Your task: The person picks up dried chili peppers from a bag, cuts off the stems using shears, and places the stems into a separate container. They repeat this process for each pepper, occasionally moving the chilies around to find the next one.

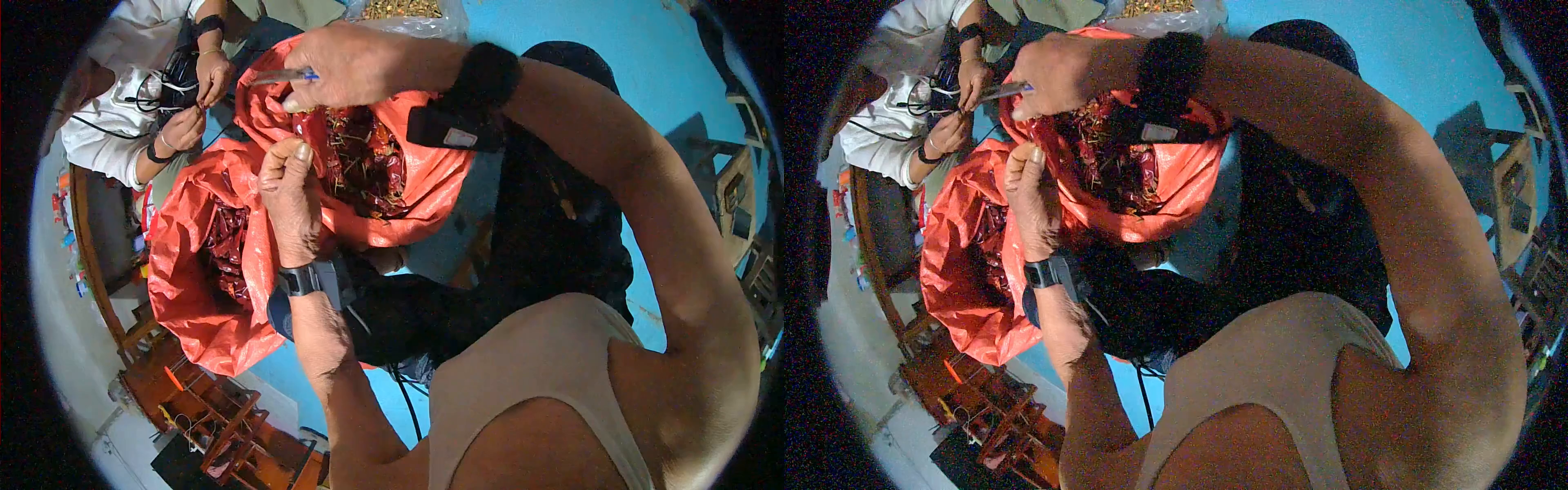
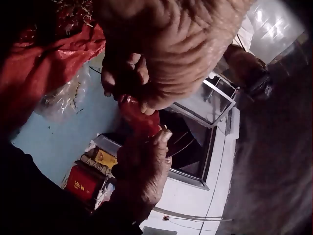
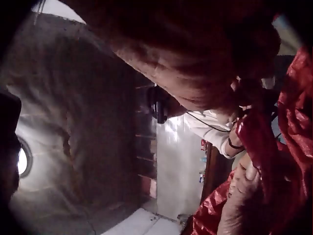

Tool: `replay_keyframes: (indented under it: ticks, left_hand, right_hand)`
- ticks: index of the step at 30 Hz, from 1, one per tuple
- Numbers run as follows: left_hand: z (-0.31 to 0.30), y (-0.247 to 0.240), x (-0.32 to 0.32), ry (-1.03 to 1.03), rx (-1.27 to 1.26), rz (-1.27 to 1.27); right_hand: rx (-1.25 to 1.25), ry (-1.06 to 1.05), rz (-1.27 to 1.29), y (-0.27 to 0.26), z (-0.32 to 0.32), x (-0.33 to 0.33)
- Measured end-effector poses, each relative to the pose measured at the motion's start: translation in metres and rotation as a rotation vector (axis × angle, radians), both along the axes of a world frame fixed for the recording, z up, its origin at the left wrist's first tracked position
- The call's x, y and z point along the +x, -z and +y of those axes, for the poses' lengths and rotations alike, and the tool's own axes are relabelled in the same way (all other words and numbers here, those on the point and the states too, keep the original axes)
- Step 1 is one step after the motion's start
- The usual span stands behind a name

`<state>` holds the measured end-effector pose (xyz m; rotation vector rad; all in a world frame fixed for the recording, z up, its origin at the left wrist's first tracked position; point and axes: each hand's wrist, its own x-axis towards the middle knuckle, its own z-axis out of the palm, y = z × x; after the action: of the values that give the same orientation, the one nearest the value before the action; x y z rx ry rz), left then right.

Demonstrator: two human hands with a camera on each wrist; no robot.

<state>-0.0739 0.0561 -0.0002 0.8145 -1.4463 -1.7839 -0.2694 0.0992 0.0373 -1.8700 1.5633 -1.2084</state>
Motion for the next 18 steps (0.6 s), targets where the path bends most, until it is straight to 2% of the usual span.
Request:
replay_keyframes:
  ticks: [1,3,4,7,9,11,12,13,15,16,17,18]
  left_hand:
    - [0.001,0.002,-0.001,-0.003,0.006,0.009]
    - [0.007,0.006,-0.001,-0.021,0.025,0.045]
    - [0.008,0.007,-0.001,-0.021,-0.005,0.014]
    - [0.008,0.003,0.000,0.001,0.045,0.070]
    - [0.011,-0.004,0.001,-0.017,0.000,0.011]
    - [0.019,-0.017,-0.004,0.060,-0.080,-0.117]
    - [0.015,-0.009,-0.005,0.148,-0.175,-0.117]
    - [0.017,-0.009,-0.003,0.144,-0.174,-0.117]
    - [0.020,-0.011,0.001,0.271,0.083,-0.198]
    - [0.019,-0.010,-0.001,0.247,-0.025,-0.218]
    - [0.019,-0.008,-0.002,0.247,-0.025,-0.218]
    - [0.018,-0.006,-0.003,0.192,-0.133,-0.210]
  right_hand:
    - [0.006,-0.003,0.009,0.003,-0.001,0.002]
    - [-0.101,0.002,0.197,0.013,-0.005,0.006]
    - [-0.505,-0.019,0.206,0.018,-0.012,0.008]
    - [-0.456,0.027,0.230,0.030,-0.018,0.011]
    - [-0.496,-0.012,0.223,0.030,-0.018,0.014]
    - [-0.418,-0.149,0.226,0.029,-0.014,0.021]
    - [-0.417,-0.154,0.227,0.028,-0.011,0.024]
    - [-0.403,-0.155,0.252,0.027,-0.007,0.027]
    - [-0.391,-0.157,0.278,0.027,-0.004,0.029]
    - [-0.497,-0.130,0.297,0.027,-0.003,0.029]
    - [-0.603,-0.101,0.314,0.027,-0.002,0.030]
    - [-0.603,-0.101,0.315,0.028,-0.002,0.031]
